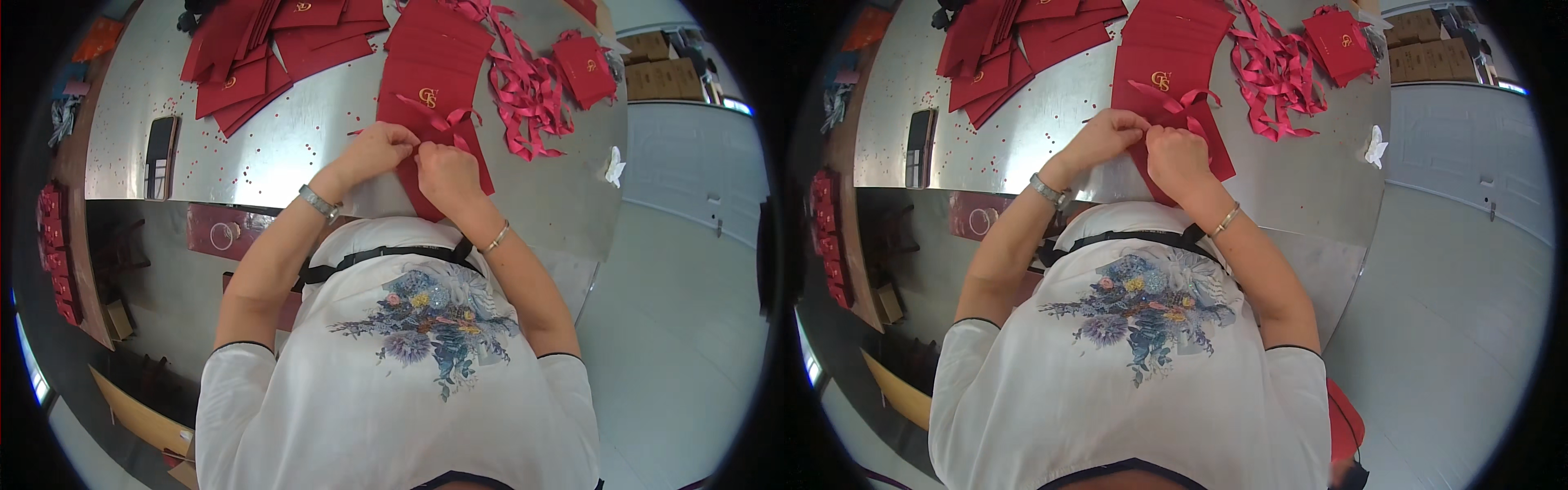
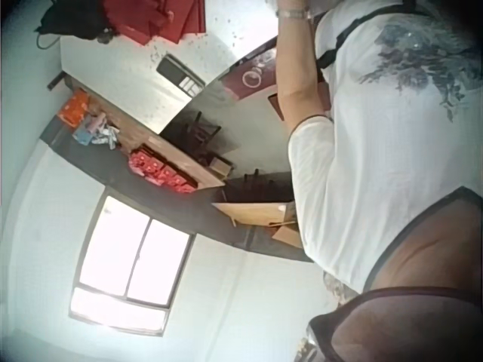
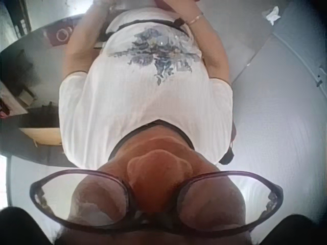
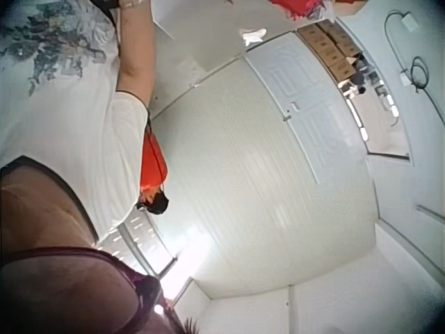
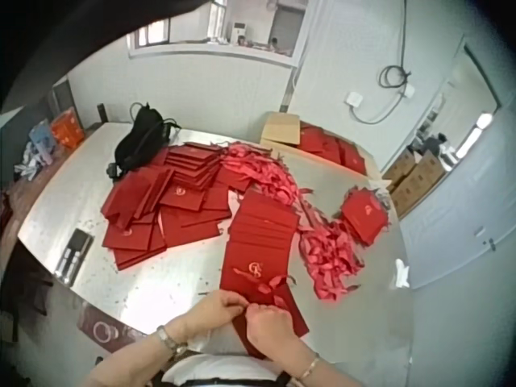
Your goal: Tying pink ribbons onto red gift bags as part of a manual packaging process.
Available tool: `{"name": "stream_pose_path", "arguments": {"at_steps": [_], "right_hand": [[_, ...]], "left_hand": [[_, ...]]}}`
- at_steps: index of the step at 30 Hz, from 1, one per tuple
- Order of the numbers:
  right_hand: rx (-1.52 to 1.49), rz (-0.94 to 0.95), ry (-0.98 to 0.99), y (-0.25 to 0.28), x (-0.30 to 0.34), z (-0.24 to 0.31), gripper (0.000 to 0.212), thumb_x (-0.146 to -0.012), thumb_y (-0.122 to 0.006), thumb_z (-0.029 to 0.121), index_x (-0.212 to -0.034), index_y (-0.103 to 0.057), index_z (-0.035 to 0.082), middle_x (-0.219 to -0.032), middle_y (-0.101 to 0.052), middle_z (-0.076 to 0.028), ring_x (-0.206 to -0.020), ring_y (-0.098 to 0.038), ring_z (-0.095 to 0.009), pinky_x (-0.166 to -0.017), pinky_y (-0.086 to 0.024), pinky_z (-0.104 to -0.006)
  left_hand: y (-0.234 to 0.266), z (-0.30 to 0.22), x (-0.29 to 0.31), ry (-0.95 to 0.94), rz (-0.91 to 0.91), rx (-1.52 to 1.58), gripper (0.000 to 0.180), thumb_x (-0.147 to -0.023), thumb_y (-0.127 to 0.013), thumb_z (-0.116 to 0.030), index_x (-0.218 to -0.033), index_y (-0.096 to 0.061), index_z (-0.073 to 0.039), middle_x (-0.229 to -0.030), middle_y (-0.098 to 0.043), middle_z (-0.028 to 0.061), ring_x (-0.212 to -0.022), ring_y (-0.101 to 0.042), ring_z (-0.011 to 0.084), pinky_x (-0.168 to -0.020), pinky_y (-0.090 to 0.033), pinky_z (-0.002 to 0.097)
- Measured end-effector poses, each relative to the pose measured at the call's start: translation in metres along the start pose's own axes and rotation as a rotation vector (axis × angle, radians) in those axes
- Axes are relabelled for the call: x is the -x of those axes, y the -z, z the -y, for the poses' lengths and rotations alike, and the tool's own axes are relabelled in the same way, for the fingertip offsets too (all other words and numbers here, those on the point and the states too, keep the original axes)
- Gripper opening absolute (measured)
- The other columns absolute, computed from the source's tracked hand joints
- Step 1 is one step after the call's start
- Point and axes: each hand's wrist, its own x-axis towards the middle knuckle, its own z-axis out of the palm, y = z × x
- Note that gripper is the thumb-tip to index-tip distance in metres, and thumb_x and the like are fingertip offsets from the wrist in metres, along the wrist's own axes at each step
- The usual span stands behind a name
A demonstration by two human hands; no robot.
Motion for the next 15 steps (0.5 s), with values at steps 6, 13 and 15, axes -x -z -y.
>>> {"name": "stream_pose_path", "arguments": {"at_steps": [6, 13, 15], "right_hand": [[-0.132, -0.095, 0.113, 0.013, 0.012, 0.002, 0.019, -0.081, -0.065, 0.021, -0.073, -0.056, 0.006, -0.065, -0.063, -0.011, -0.064, -0.064, -0.027, -0.056, -0.05, -0.0391], [-0.217, -0.034, 0.069, 0.007, 0.014, 0.003, 0.018, -0.081, -0.067, 0.02, -0.077, -0.058, 0.005, -0.071, -0.063, -0.011, -0.068, -0.064, -0.029, -0.059, -0.05, -0.0407], [-0.204, -0.02, 0.064, 0.008, 0.015, 0.003, 0.018, -0.081, -0.067, 0.021, -0.077, -0.058, 0.005, -0.072, -0.063, -0.011, -0.068, -0.064, -0.028, -0.059, -0.05, -0.0406]], "left_hand": [[0.032, -0.016, -0.006, 0.142, 0.314, 0.093, 0.025, -0.085, -0.056, -0.011, -0.104, -0.067, 0.001, -0.09, -0.068, 0.0068, -0.078, -0.063, 0.0146, -0.061, -0.056, 0.03], [0.031, -0.029, -0.002, 0.076, 0.386, -0.131, 0.022, -0.084, -0.054, -0.007, -0.1, -0.066, 0.002, -0.089, -0.067, 0.0138, -0.069, -0.068, 0.0225, -0.06, -0.056, 0.0308], [0.027, -0.034, 0.0, 0.066, 0.382, -0.206, 0.02, -0.084, -0.055, -0.006, -0.099, -0.065, 0.002, -0.089, -0.067, 0.0168, -0.066, -0.068, 0.0249, -0.06, -0.055, 0.032]]}}
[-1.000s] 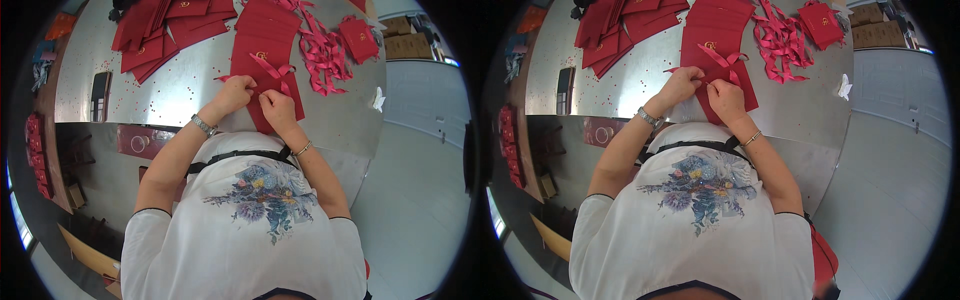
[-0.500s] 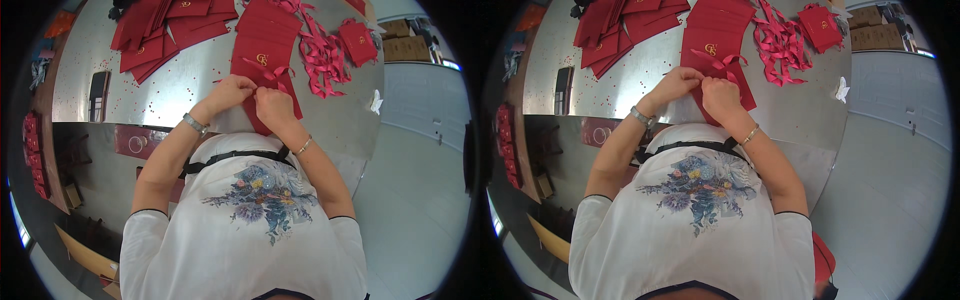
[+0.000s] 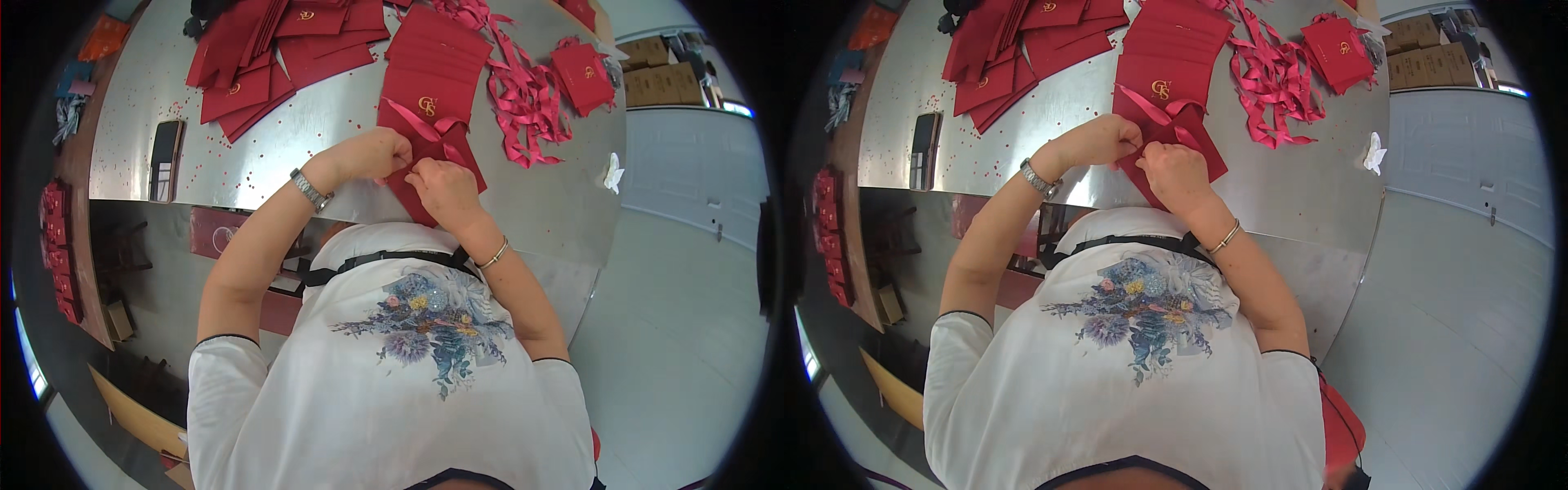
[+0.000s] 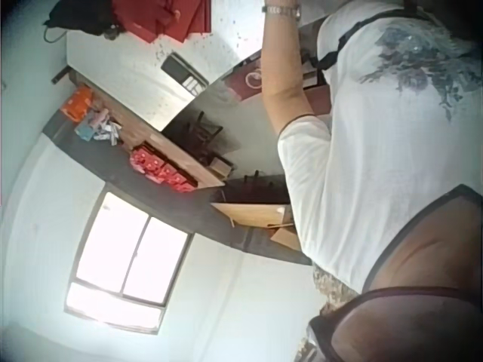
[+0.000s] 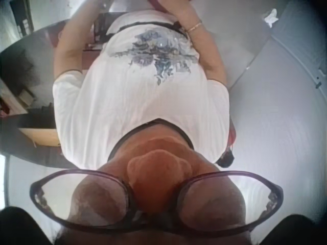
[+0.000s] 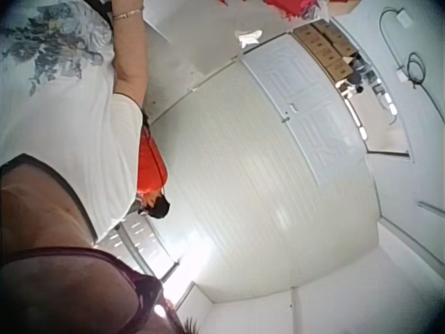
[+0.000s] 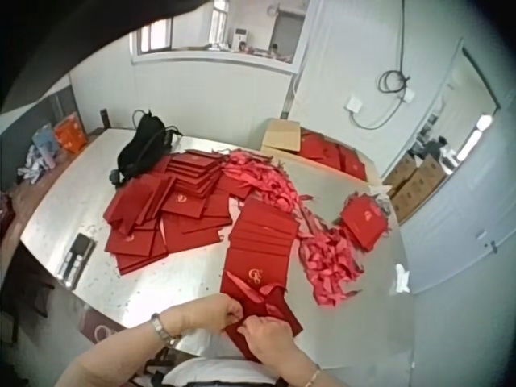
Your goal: Tying pink ribbons onto red gift bags as part of a manual packaging process.
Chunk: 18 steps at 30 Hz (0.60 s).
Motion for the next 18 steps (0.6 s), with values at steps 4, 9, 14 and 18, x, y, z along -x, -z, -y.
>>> {"name": "stream_pose_path", "arguments": {"at_steps": [4, 9, 14, 18], "right_hand": [[-0.003, -0.033, 0.037, 0.015, 0.016, 0.004, 0.017, -0.078, -0.07, 0.019, -0.083, -0.06, 0.006, -0.071, -0.063, -0.009, -0.068, -0.063, -0.028, -0.06, -0.05, -0.0392], [0.089, -0.064, 0.236, 0.028, 0.035, -0.003, 0.025, -0.073, -0.071, 0.018, -0.092, -0.061, 0.006, -0.079, -0.062, -0.006, -0.078, -0.06, -0.025, -0.07, -0.049, -0.0367], [-0.195, -0.4, 0.027, 0.018, 0.048, -0.027, 0.048, -0.074, -0.071, 0.016, -0.116, -0.054, 0.002, -0.1, -0.059, -0.014, -0.097, -0.055, -0.033, -0.088, -0.043, -0.0423], [-0.243, -0.191, -0.198, -0.015, 0.062, -0.05, 0.083, -0.071, -0.075, 0.025, -0.137, -0.033, -0.003, -0.13, -0.046, -0.023, -0.117, -0.045, -0.039, -0.102, -0.035, -0.0453]], "left_hand": [[-0.01, 0.015, -0.002, -0.121, -0.157, -0.269, 0.014, -0.082, -0.055, -0.005, -0.092, -0.063, 0.002, -0.086, -0.065, 0.0202, -0.075, -0.065, 0.0318, -0.067, -0.052, 0.0379], [-0.012, 0.022, -0.002, -0.175, -0.237, -0.308, 0.014, -0.081, -0.054, -0.005, -0.09, -0.062, 0.002, -0.085, -0.064, 0.0198, -0.081, -0.061, 0.0365, -0.073, -0.049, 0.0397], [-0.012, 0.025, -0.003, -0.203, -0.252, -0.341, 0.014, -0.081, -0.054, -0.004, -0.09, -0.063, 0.001, -0.085, -0.063, 0.0204, -0.081, -0.061, 0.0361, -0.073, -0.049, 0.04], [-0.016, 0.022, -0.003, -0.19, -0.254, -0.327, 0.012, -0.081, -0.054, -0.004, -0.089, -0.062, 0.001, -0.084, -0.063, 0.0202, -0.082, -0.061, 0.0366, -0.072, -0.049, 0.0408]]}}
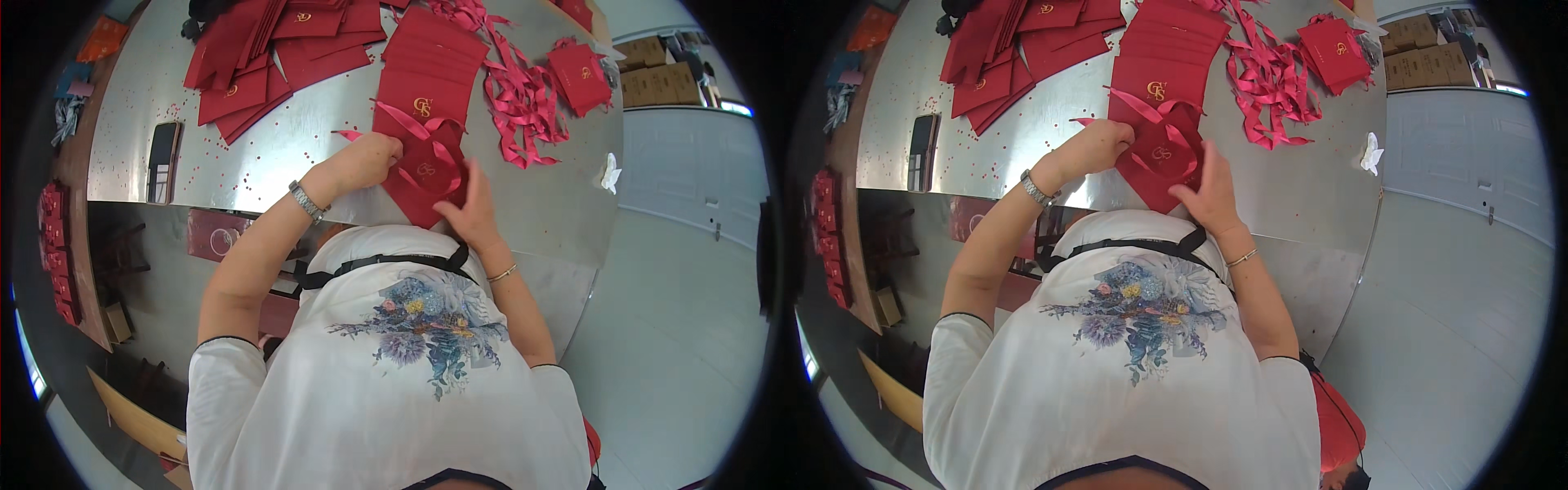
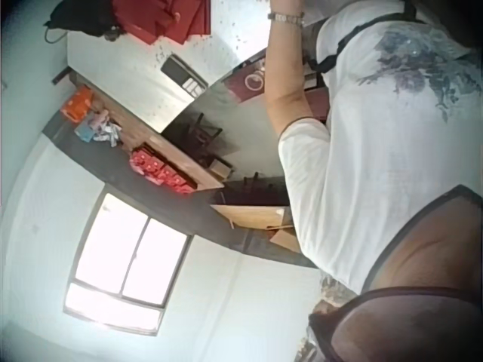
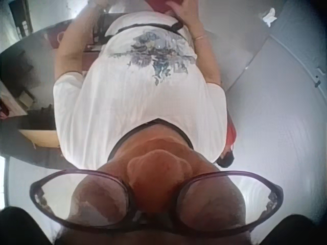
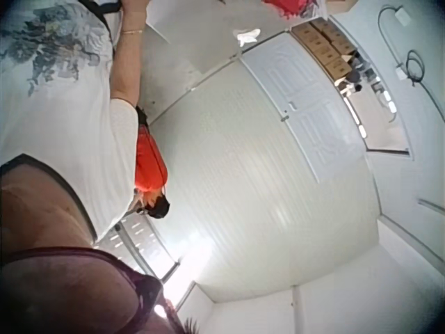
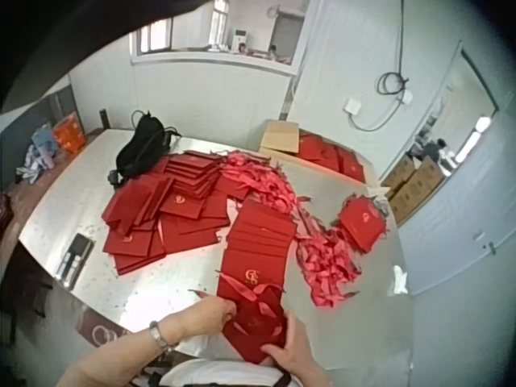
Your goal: Tying pink ribbons onto red gift bags as part of a manual packaging process.
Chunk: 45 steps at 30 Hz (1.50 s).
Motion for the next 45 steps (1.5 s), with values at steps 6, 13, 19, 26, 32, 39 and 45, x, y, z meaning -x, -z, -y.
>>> {"name": "stream_pose_path", "arguments": {"at_steps": [6, 13, 19, 26, 32, 39, 45], "right_hand": [[0.124, 0.084, 0.033, -0.008, 0.005, -0.006, 0.1, -0.067, -0.078, 0.029, -0.143, -0.023, -0.004, -0.139, -0.038, -0.024, -0.127, -0.037, -0.04, -0.108, -0.03, -0.0445], [0.146, 0.118, 0.006, -0.004, 0.001, -0.002, 0.096, -0.066, -0.079, 0.027, -0.142, -0.028, -0.001, -0.14, -0.037, -0.023, -0.127, -0.037, -0.04, -0.109, -0.03, -0.0442], [0.164, 0.141, -0.01, -0.001, -0.001, 0.005, 0.088, -0.066, -0.078, 0.028, -0.138, -0.036, 0.0, -0.14, -0.038, -0.022, -0.127, -0.037, -0.039, -0.108, -0.032, -0.0439], [0.179, 0.134, -0.002, -0.002, 0.001, 0.006, 0.082, -0.068, -0.077, 0.028, -0.136, -0.04, -0.001, -0.141, -0.038, -0.022, -0.127, -0.037, -0.039, -0.108, -0.032, -0.0438], [0.157, 0.166, -0.037, 0.005, -0.004, 0.022, 0.08, -0.072, -0.074, 0.024, -0.141, -0.038, 0.007, -0.141, -0.035, -0.024, -0.127, -0.036, -0.04, -0.107, -0.032, -0.0444], [0.217, 0.246, -0.049, 0.007, -0.008, 0.024, 0.074, -0.073, -0.074, 0.021, -0.14, -0.043, 0.016, -0.14, -0.034, -0.025, -0.126, -0.036, -0.042, -0.106, -0.033, -0.045], [0.194, 0.242, -0.06, 0.006, -0.007, 0.024, 0.074, -0.072, -0.075, 0.02, -0.139, -0.044, 0.016, -0.141, -0.034, -0.025, -0.126, -0.036, -0.042, -0.107, -0.033, -0.0446]], "left_hand": [[0.035, -0.002, 0.014, 0.154, -0.296, -0.492, 0.014, -0.074, -0.058, -0.003, -0.088, -0.06, -0.004, -0.089, -0.064, 0.0153, -0.086, -0.063, 0.0349, -0.073, -0.051, 0.0439], [0.032, -0.013, 0.021, 0.129, -0.614, -0.458, 0.029, -0.075, -0.057, -0.001, -0.103, -0.061, -0.004, -0.1, -0.061, 0.0146, -0.094, -0.058, 0.0335, -0.077, -0.05, 0.0417], [-0.04, -0.059, 0.004, -0.068, -0.421, -0.288, 0.041, -0.076, -0.07, -0.019, -0.112, -0.06, -0.004, -0.093, -0.058, 0.0127, -0.087, -0.056, 0.031, -0.074, -0.048, 0.0405], [-0.052, -0.047, -0.011, 0.032, -0.366, -0.511, 0.021, -0.08, -0.065, -0.021, -0.094, -0.065, -0.006, -0.086, -0.058, 0.0112, -0.083, -0.057, 0.0285, -0.069, -0.049, 0.0396], [-0.037, -0.045, -0.01, 0.391, -0.426, 0.04, 0.019, -0.083, -0.058, -0.018, -0.089, -0.071, -0.006, -0.079, -0.068, 0.0131, -0.075, -0.065, 0.0276, -0.067, -0.051, 0.0357], [-0.004, -0.007, -0.004, 0.199, -0.643, 0.089, 0.026, -0.085, -0.058, -0.018, -0.108, -0.066, -0.008, -0.092, -0.066, 0.0155, -0.085, -0.064, 0.0346, -0.074, -0.05, 0.0421], [0.013, -0.01, -0.022, 0.266, -0.375, -0.309, 0.018, -0.085, -0.057, -0.014, -0.101, -0.064, -0.009, -0.097, -0.064, 0.0126, -0.087, -0.062, 0.0333, -0.074, -0.051, 0.0418]]}}
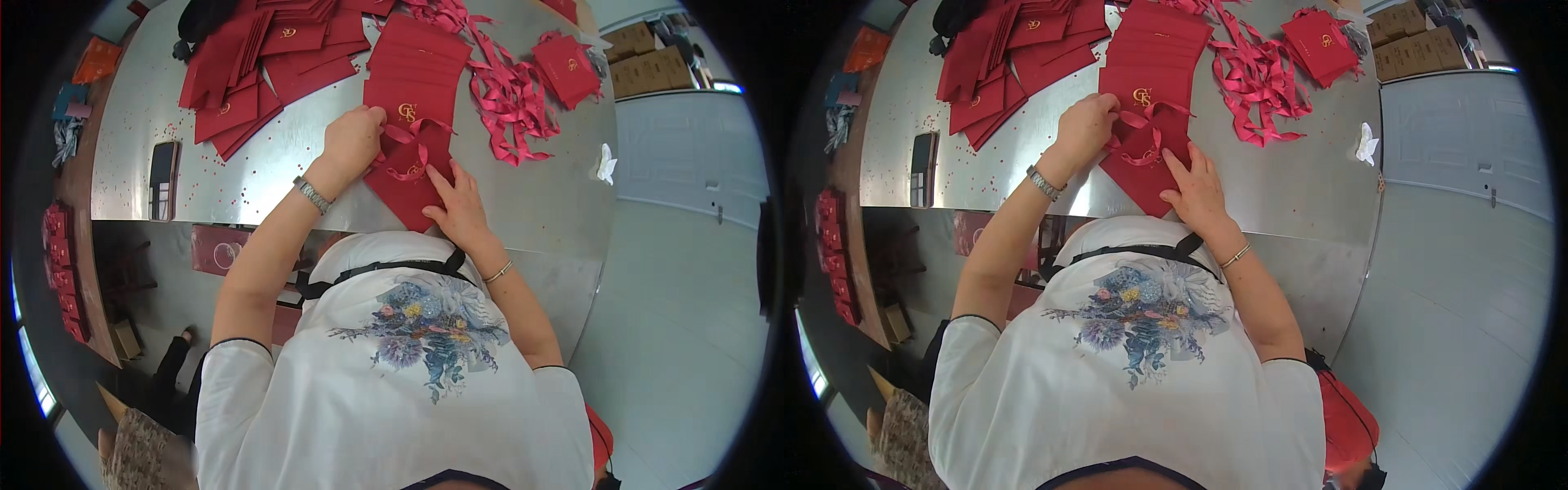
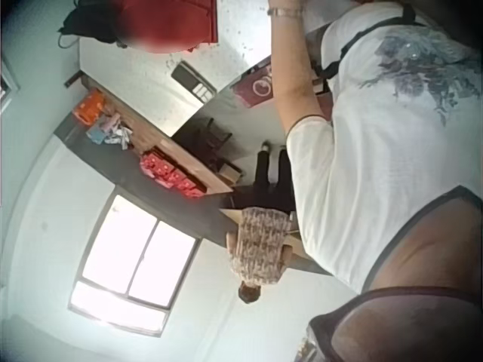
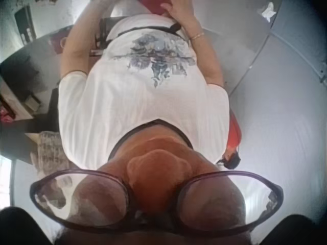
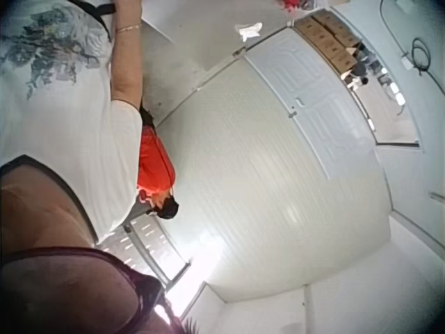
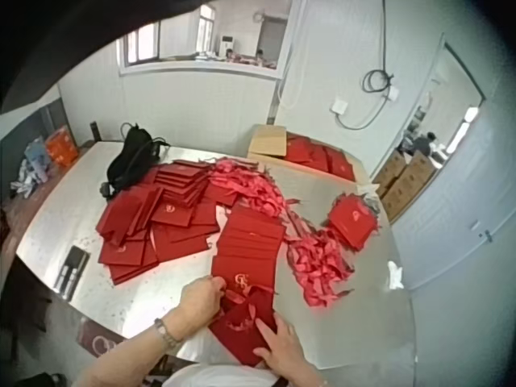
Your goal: Tying pink ribbons onto red gift bags as part of a manual packaging process.
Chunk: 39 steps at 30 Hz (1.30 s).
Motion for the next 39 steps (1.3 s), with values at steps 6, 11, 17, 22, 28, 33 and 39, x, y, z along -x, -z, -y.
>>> {"name": "stream_pose_path", "arguments": {"at_steps": [6, 11, 17, 22, 28, 33, 39], "right_hand": [[0.003, 0.005, -0.005, -0.002, 0.0, 0.001, 0.074, -0.072, -0.075, 0.02, -0.139, -0.045, 0.017, -0.141, -0.034, -0.024, -0.126, -0.037, -0.041, -0.106, -0.034, -0.0439], [-0.018, 0.002, -0.011, -0.002, -0.001, -0.001, 0.073, -0.071, -0.075, 0.02, -0.138, -0.046, 0.018, -0.141, -0.035, -0.024, -0.126, -0.037, -0.041, -0.106, -0.034, -0.0436], [-0.018, -0.021, 0.011, -0.002, -0.002, -0.003, 0.073, -0.07, -0.075, 0.02, -0.138, -0.047, 0.016, -0.14, -0.036, -0.024, -0.125, -0.038, -0.041, -0.106, -0.035, -0.0439], [-0.017, -0.018, 0.007, -0.002, -0.001, -0.002, 0.072, -0.071, -0.075, 0.02, -0.137, -0.047, 0.016, -0.141, -0.035, -0.024, -0.125, -0.038, -0.041, -0.105, -0.035, -0.0441], [-0.024, -0.009, 0.023, -0.004, 0.0, -0.004, 0.072, -0.071, -0.075, 0.02, -0.137, -0.047, 0.015, -0.141, -0.035, -0.023, -0.125, -0.038, -0.04, -0.106, -0.035, -0.0438], [-0.038, -0.03, 0.0, -0.005, 0.002, -0.005, 0.072, -0.069, -0.076, 0.02, -0.136, -0.048, 0.015, -0.141, -0.035, -0.023, -0.125, -0.038, -0.04, -0.106, -0.035, -0.0435], [-0.08, -0.076, -0.013, -0.008, 0.003, -0.007, 0.078, -0.068, -0.077, 0.02, -0.138, -0.043, 0.009, -0.14, -0.036, -0.022, -0.125, -0.038, -0.04, -0.105, -0.035, -0.0441]], "left_hand": [[-0.005, 0.023, -0.021, 0.063, -0.124, -0.077, 0.012, -0.085, -0.058, -0.017, -0.094, -0.063, -0.01, -0.095, -0.064, 0.011, -0.088, -0.063, 0.0326, -0.073, -0.05, 0.0428], [0.0, 0.025, -0.012, 0.206, -0.201, 0.097, 0.021, -0.083, -0.06, -0.018, -0.103, -0.064, -0.01, -0.107, -0.063, 0.0108, -0.093, -0.062, 0.0328, -0.075, -0.05, 0.0425], [0.002, 0.02, 0.045, -0.236, -0.004, 0.094, 0.018, -0.081, -0.063, -0.012, -0.098, -0.066, -0.009, -0.099, -0.062, 0.0088, -0.093, -0.061, 0.0288, -0.075, -0.052, 0.0391], [-0.009, 0.031, 0.046, -0.253, -0.026, -0.026, 0.013, -0.078, -0.066, -0.012, -0.09, -0.064, -0.008, -0.091, -0.061, 0.0074, -0.086, -0.061, 0.0284, -0.071, -0.052, 0.0394], [-0.015, 0.028, 0.044, -0.032, -0.026, -0.035, 0.007, -0.081, -0.058, -0.008, -0.085, -0.063, -0.008, -0.096, -0.06, 0.0092, -0.092, -0.059, 0.0304, -0.072, -0.052, 0.041], [-0.011, 0.011, 0.06, 0.041, -0.414, 0.179, 0.014, -0.082, -0.061, -0.012, -0.095, -0.063, -0.008, -0.097, -0.062, 0.0122, -0.091, -0.06, 0.0333, -0.072, -0.051, 0.0419], [-0.022, -0.008, 0.085, 0.229, -0.013, 0.234, 0.033, -0.086, -0.062, -0.032, -0.098, -0.063, -0.001, -0.097, -0.063, 0.0213, -0.088, -0.06, 0.0402, -0.076, -0.049, 0.0458]]}}
